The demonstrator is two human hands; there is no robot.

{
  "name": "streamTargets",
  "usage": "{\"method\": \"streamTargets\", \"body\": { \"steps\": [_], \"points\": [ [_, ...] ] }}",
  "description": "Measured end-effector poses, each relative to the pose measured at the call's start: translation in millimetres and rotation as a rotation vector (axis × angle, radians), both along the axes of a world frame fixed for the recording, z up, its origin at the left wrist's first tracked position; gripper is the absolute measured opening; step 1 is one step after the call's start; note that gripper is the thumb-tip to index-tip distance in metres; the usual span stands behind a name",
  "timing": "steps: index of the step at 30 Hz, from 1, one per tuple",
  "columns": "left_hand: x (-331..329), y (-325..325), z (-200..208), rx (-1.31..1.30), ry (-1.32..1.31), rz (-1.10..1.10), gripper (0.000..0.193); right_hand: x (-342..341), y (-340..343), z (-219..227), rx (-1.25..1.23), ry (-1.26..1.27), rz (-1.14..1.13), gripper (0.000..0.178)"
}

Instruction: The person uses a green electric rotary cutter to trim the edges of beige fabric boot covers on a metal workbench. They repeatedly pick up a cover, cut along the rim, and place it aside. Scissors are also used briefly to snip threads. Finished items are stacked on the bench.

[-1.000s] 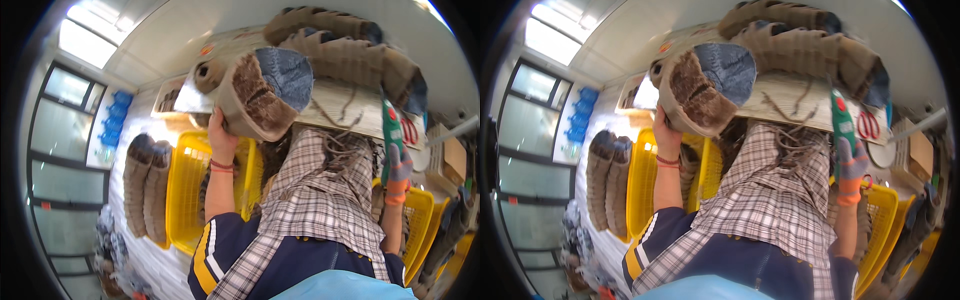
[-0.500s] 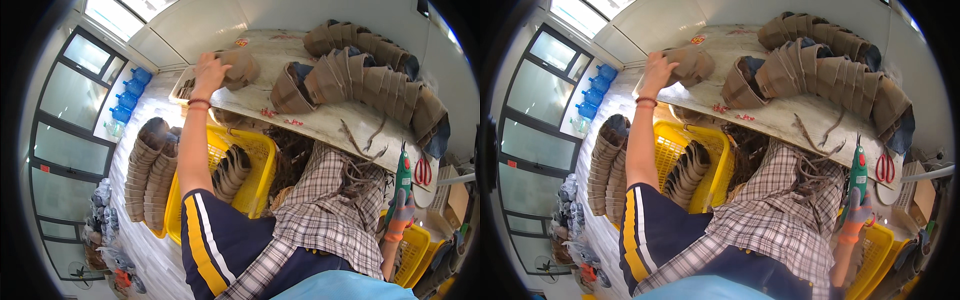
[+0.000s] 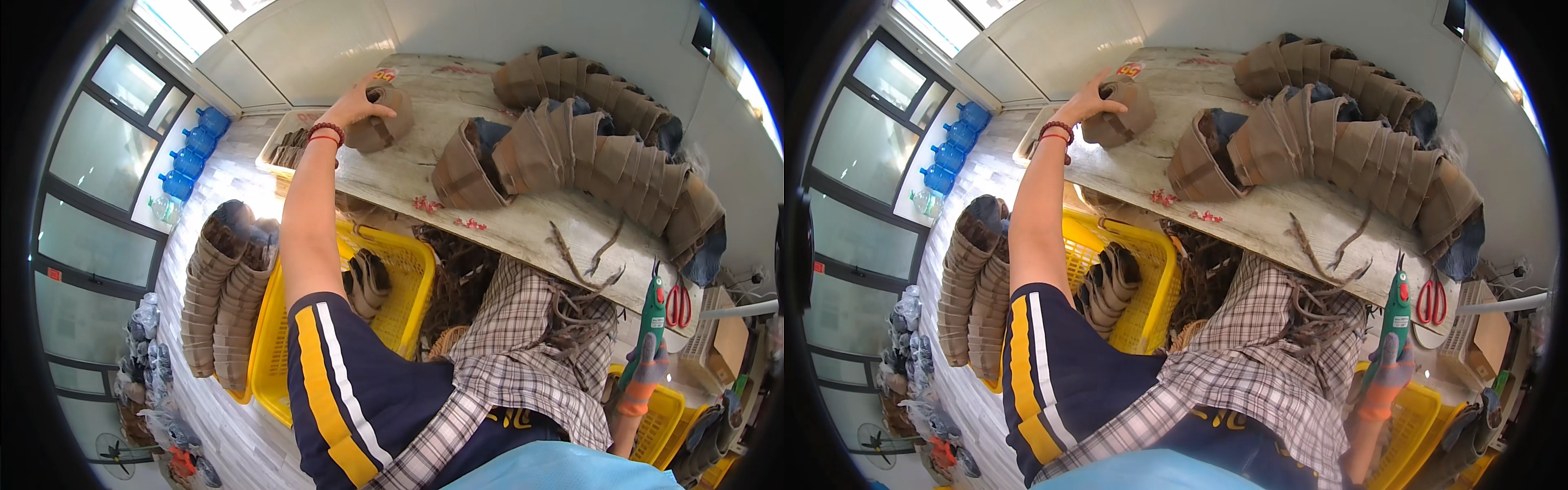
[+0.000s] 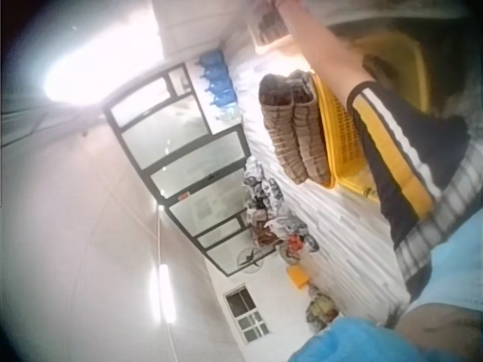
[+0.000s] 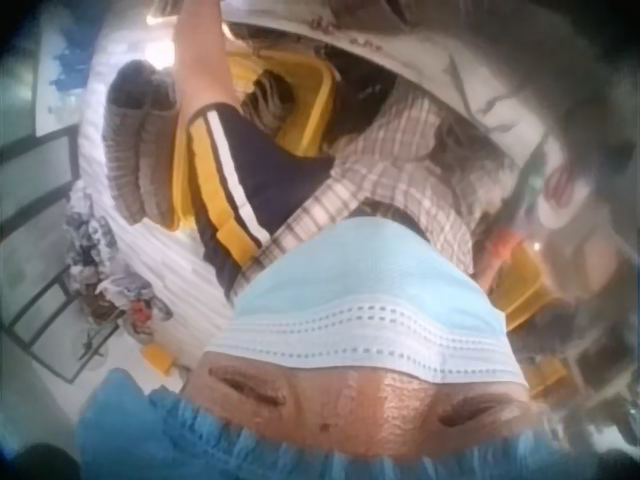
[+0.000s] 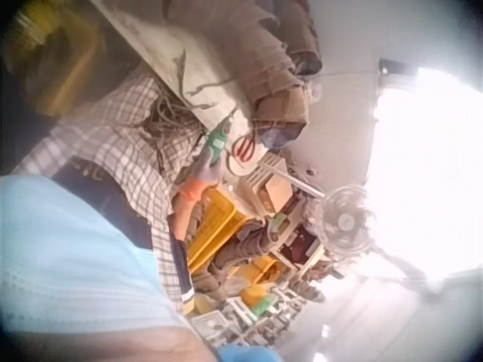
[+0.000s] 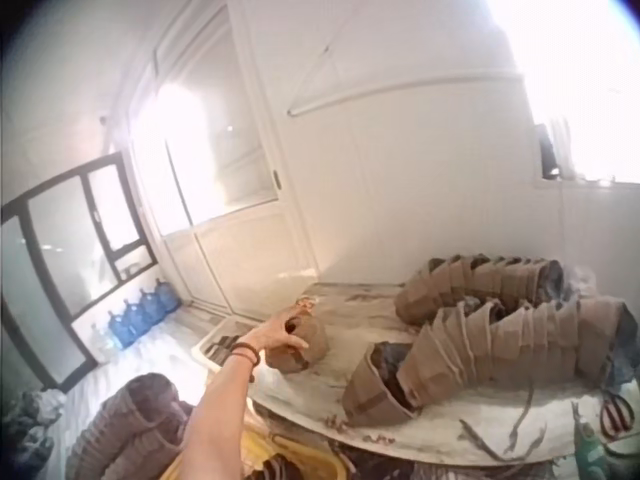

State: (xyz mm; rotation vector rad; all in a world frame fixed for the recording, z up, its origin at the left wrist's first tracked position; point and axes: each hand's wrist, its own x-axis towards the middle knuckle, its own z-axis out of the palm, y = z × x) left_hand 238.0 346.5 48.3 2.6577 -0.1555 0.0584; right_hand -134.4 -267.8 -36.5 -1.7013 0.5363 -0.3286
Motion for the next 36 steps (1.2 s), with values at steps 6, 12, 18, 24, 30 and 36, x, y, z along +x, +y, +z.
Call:
{"method": "streamTargets", "body": {
  "steps": [6,12,18,24,30,36],
  "points": [
    [18.9,7.1,-12.2,0.105,0.156,0.02,0.108,3.0,2.1,11.0,-0.035,0.037,-0.012,0.032],
    [38.7,23.1,-34.1,0.156,0.122,0.121,0.111,4.4,7.9,27.4,-0.086,0.033,-0.054,0.031],
    [18.3,45.4,-56.0,-0.295,-0.104,0.067,0.104,5.7,6.6,23.1,-0.127,0.017,-0.072,0.031],
    [-56.1,57.5,-107.0,-0.567,-0.669,0.606,0.035,-0.5,5.2,18.2,-0.074,-0.023,-0.049,0.032],
    [-138.3,-114.4,-167.4,-1.592,0.218,0.463,0.04,-10.8,-1.8,15.4,-0.083,-0.036,0.02,0.033],
    [-129.2,-174.2,-139.3,-1.96,0.467,0.366,0.033,-9.8,0.7,18.3,-0.063,-0.011,0.154,0.034]
  ]
}}
